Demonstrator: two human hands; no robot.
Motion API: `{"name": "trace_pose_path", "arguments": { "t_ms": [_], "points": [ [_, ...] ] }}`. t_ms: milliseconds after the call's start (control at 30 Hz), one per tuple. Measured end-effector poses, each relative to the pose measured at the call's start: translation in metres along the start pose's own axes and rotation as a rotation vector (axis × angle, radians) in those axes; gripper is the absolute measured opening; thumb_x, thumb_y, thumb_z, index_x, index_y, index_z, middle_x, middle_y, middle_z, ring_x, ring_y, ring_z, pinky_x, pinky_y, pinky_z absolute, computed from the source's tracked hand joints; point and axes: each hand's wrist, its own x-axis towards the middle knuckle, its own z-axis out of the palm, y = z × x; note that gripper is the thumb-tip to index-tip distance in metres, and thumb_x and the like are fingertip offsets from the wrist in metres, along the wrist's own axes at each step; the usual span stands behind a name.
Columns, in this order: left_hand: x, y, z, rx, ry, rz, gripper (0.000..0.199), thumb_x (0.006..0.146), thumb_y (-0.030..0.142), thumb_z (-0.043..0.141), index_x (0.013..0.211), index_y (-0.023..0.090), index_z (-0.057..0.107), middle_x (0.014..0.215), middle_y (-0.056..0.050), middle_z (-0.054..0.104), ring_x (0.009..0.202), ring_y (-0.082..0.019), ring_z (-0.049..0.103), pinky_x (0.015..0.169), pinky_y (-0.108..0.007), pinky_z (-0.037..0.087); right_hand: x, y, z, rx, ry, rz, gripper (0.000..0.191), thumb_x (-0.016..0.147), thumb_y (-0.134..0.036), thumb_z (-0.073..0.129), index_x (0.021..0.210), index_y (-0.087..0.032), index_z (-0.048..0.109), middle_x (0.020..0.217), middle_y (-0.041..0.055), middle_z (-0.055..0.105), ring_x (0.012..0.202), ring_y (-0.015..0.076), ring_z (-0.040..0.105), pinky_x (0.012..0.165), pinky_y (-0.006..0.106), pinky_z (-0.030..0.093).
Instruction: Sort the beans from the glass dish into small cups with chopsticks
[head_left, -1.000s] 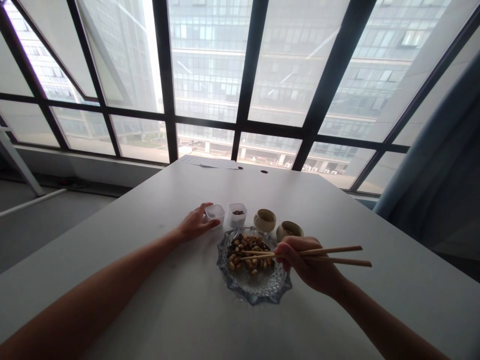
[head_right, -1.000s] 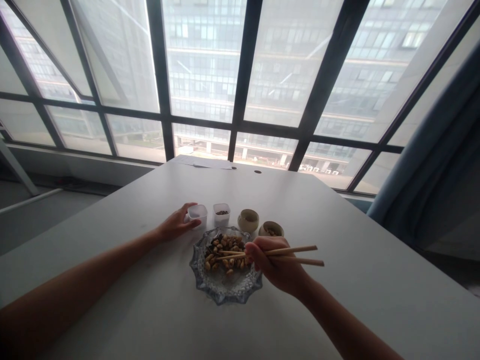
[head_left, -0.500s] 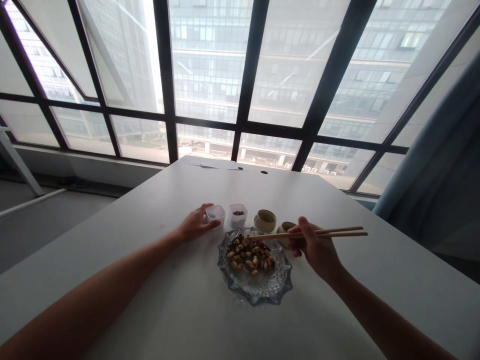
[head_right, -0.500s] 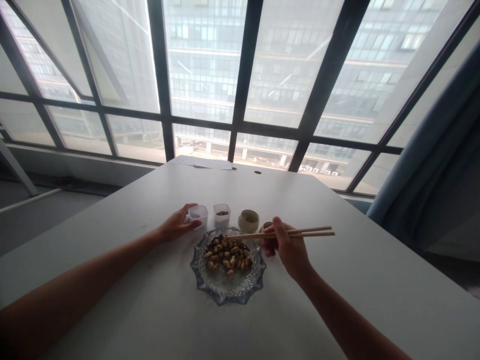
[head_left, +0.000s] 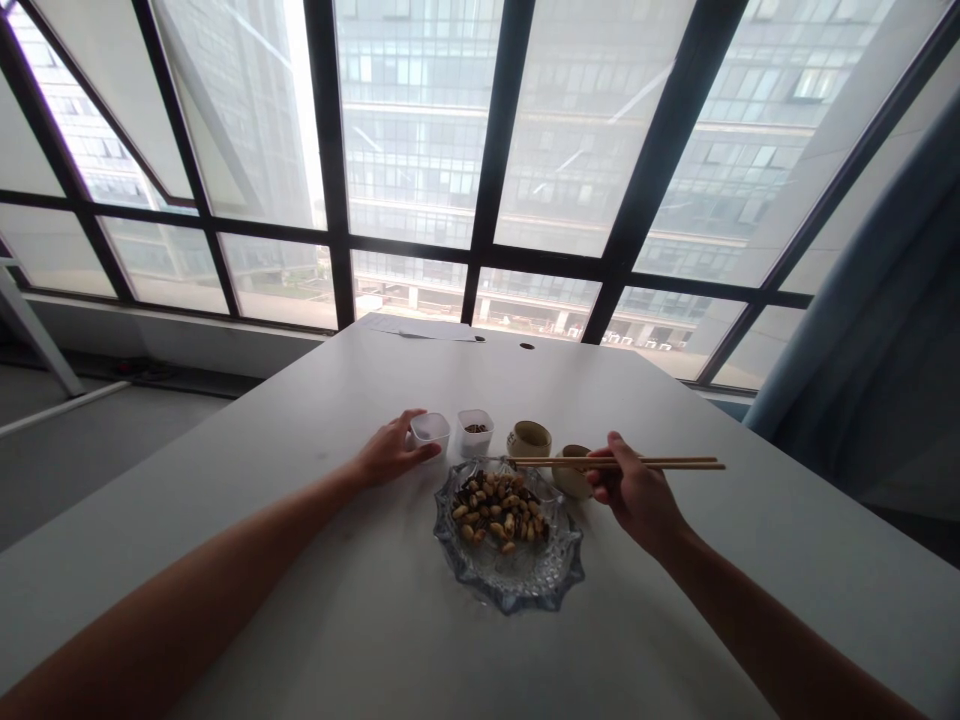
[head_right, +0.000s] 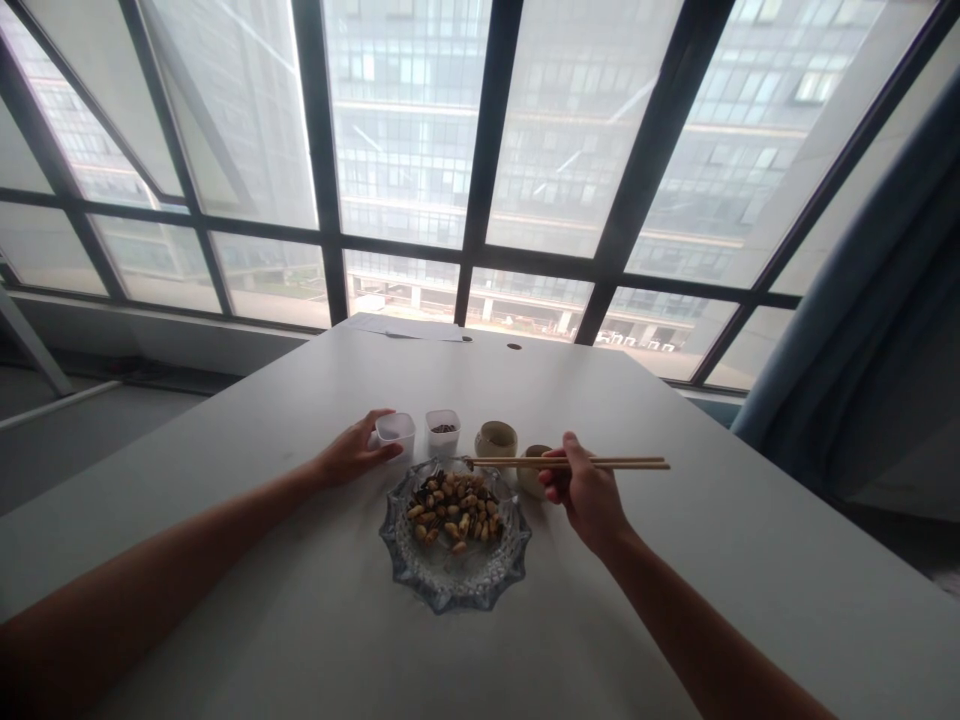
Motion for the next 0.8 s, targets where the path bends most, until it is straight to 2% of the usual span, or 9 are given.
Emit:
{"name": "trace_pose_path", "arguments": {
  "t_ms": [300, 500, 800],
  "points": [
    [0.0005, -0.0026, 0.0015, -0.009, 0.0, 0.009, 0.082, 0.075, 0.071, 0.058, 0.135, 0.016, 0.045, 0.115, -0.016, 0.066, 0.1, -0.03, 0.064, 0.09, -0.044, 0.049, -0.0025, -0.0016, 0.0001, -0.021, -0.046, -0.027, 0.038, 0.084, -0.046, 0.069, 0.066, -0.013, 0.064, 0.046, 0.0039, 0.061, 0.036, 0.0112, 0.052, 0.031, 0.02, 0.043],
    [0.001, -0.0032, 0.0021, -0.018, 0.017, 0.023, 0.081, 0.074, 0.069, 0.061, 0.134, 0.016, 0.046, 0.116, -0.016, 0.067, 0.102, -0.031, 0.064, 0.091, -0.045, 0.049, -0.0077, -0.0069, 0.0064, 0.0, -0.01, -0.002, 0.04, 0.083, -0.045, 0.07, 0.063, -0.011, 0.065, 0.045, 0.0052, 0.06, 0.036, 0.0099, 0.052, 0.032, 0.017, 0.041],
    [0.0013, -0.0032, 0.0024, -0.001, 0.01, 0.021, 0.079, 0.075, 0.068, 0.061, 0.133, 0.016, 0.046, 0.119, -0.017, 0.065, 0.106, -0.032, 0.063, 0.093, -0.046, 0.049, -0.0081, -0.0042, 0.0057, -0.04, -0.048, -0.033, 0.041, 0.074, -0.05, 0.077, 0.062, -0.012, 0.067, 0.045, 0.005, 0.061, 0.037, 0.0113, 0.054, 0.032, 0.018, 0.04]
  ]
}}
